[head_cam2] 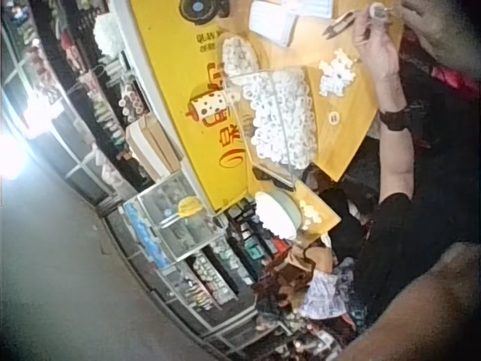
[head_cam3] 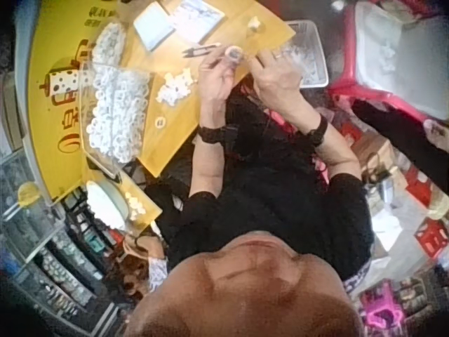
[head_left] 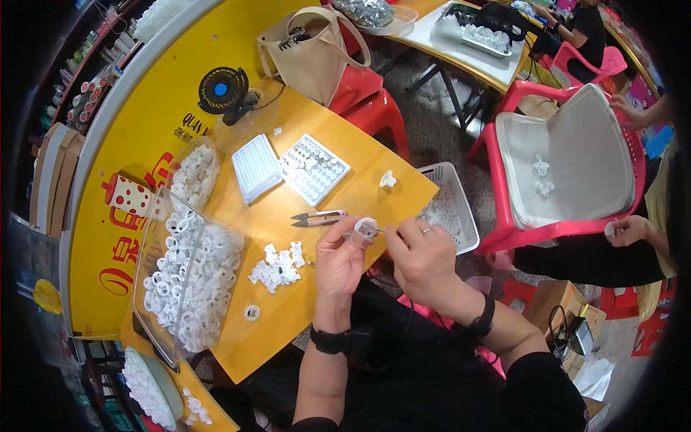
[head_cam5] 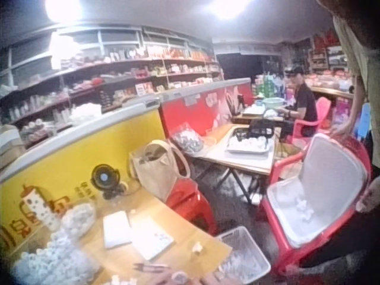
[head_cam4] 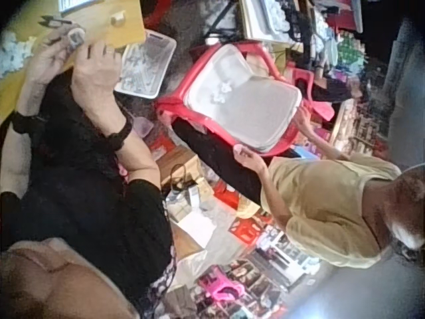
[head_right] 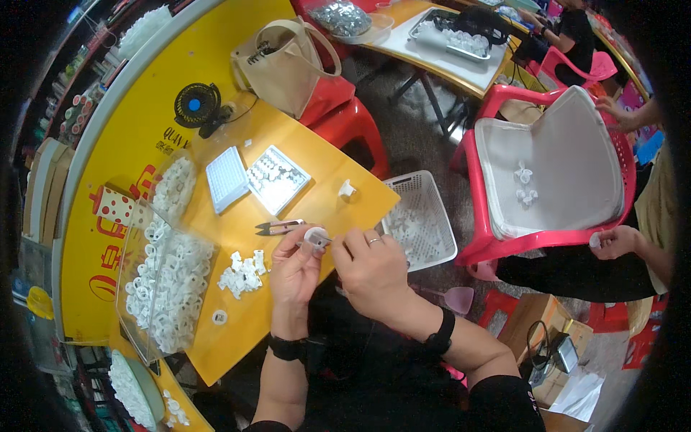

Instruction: Assemble small plastic components into a circular white piece.

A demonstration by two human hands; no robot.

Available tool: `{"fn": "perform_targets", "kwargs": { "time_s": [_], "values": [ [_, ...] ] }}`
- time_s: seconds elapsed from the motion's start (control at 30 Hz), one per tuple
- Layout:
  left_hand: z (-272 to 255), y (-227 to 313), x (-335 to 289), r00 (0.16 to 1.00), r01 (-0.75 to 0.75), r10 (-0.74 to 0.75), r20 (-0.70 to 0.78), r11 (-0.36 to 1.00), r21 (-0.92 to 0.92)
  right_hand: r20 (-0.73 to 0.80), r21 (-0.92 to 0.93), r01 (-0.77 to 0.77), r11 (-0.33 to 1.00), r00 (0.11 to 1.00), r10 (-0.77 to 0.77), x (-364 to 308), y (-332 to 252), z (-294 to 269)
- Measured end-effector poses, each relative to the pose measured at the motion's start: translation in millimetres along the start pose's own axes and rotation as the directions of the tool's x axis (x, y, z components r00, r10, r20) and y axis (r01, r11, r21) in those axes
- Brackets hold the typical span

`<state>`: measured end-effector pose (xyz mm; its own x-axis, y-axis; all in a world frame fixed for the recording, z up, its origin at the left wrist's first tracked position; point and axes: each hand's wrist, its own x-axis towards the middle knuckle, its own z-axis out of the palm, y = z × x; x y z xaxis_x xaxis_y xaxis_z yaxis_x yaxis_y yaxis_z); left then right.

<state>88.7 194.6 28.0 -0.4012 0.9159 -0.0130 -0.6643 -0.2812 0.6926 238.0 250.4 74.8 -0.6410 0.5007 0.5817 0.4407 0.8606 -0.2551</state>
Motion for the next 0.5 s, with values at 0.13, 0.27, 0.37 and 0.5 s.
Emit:
{"fn": "perform_targets", "kwargs": {
  "time_s": [0.13,0.27,0.37,0.5],
  "values": [
    [-1.1,1.1,-0.7,1.0,-0.004,0.004,0.015,1.0,0.03,0.02,-0.014,-0.02,1.0,1.0,0.02,-0.8,-3.5,-0.9],
    [0.7,-0.7,-0.7,0.999,-0.016,0.013,0.041,0.998,0.068,0.022,-0.023,-0.049,0.999,0.999,0.049,-1.9,-4.2,1.1],
    [-1.3,-2.0,-0.8,0.999,-0.026,0.022,0.041,0.996,0.085,0.019,0.015,-0.073,0.997,0.997,0.073,-1.9,-3.3,2.6],
    [-1.9,-1.5,-1.1,0.998,-0.044,0.039,0.051,0.993,0.111,0.019,0.079,-0.079,0.994,0.997,0.078,-2.7,0.5,5.5]
  ]
}}
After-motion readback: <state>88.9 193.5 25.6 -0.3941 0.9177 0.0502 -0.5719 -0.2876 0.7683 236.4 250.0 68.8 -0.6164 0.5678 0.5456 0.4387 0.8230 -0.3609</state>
